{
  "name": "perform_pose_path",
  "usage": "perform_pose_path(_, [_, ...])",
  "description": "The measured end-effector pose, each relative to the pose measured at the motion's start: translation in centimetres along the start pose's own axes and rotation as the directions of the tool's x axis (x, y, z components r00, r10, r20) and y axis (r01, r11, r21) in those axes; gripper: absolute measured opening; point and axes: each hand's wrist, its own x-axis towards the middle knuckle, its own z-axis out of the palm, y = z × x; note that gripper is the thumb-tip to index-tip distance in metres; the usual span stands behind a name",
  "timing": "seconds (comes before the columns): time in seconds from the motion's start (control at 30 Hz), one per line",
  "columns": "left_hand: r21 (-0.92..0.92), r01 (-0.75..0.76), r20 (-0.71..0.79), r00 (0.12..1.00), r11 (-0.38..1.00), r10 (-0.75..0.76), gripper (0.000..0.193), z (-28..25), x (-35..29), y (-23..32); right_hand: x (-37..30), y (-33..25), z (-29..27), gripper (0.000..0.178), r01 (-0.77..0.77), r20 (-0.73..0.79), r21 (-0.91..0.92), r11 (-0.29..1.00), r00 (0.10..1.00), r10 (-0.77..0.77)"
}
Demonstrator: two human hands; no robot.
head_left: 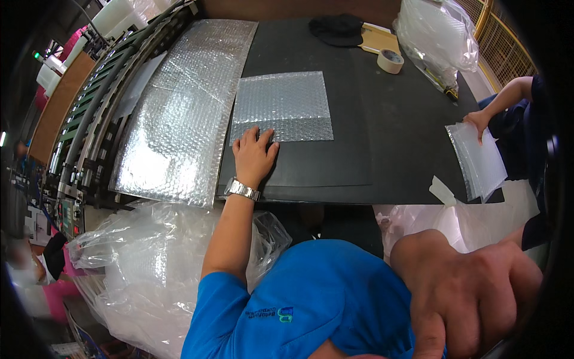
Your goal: The person repeatedly picks up bubble wrap sheets, measures them with a tape measure, and stacks them on a table. They also place some sheets into a plastic bag. Another person is visible working nearby.
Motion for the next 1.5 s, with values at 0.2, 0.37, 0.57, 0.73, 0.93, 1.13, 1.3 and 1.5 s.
perform_pose_path(0.2, [0.01, 0.013, 0.008, 1.0, 1.0, -0.013, 0.036, -0.2, 0.0, 0.0, -0.6, 0.1, -0.4, 0.031, 0.033, 0.033, -0.071, 0.997, 0.999, -0.031])
perform_pose_path(0.37, [0.02, 0.006, 0.006, 1.0, 1.0, -0.006, 0.036, 0.0, 0.0, -0.1, 0.2, -0.3, -0.4, 0.029, -0.072, -0.016, 0.051, 0.996, 0.997, 0.073])
perform_pose_path(0.57, [0.018, 0.003, 0.011, 1.0, 1.0, -0.003, 0.036, -0.1, 0.0, -0.1, 1.0, 0.1, -0.9, 0.026, -0.022, 0.062, -0.018, 1.0, 0.998, 0.023])
perform_pose_path(0.73, [0.016, 0.0, 0.024, 1.0, 1.0, -0.001, 0.035, -0.2, 0.2, 0.5, 2.2, 0.7, -1.2, 0.024, 0.043, 0.099, -0.072, 0.996, 0.994, -0.035])
perform_pose_path(0.93, [0.033, 0.009, 0.022, 1.0, 0.999, -0.009, 0.036, -0.2, -0.2, -0.3, 3.7, 2.3, -3.1, 0.028, 0.131, 0.083, -0.186, 0.974, 0.99, -0.117])
perform_pose_path(1.13, [0.033, -0.003, 0.016, 1.0, 0.999, 0.002, 0.035, -0.1, -0.1, 0.0, 4.6, 4.0, -2.7, 0.022, 0.26, 0.122, -0.196, 0.946, 0.963, -0.239])
perform_pose_path(1.3, [0.032, 0.005, -0.004, 1.0, 0.999, -0.005, 0.034, -0.2, -0.1, -0.4, 4.4, 2.7, -3.7, 0.013, 0.196, 0.135, -0.347, 0.917, 0.978, -0.158])
perform_pose_path(1.5, [-0.245, -0.034, 0.064, 0.997, 0.969, 0.051, 0.034, -0.9, -1.1, 1.1, 1.8, 1.6, -13.6, 0.014, -0.214, -0.258, -0.951, 0.224, 0.948, -0.188])
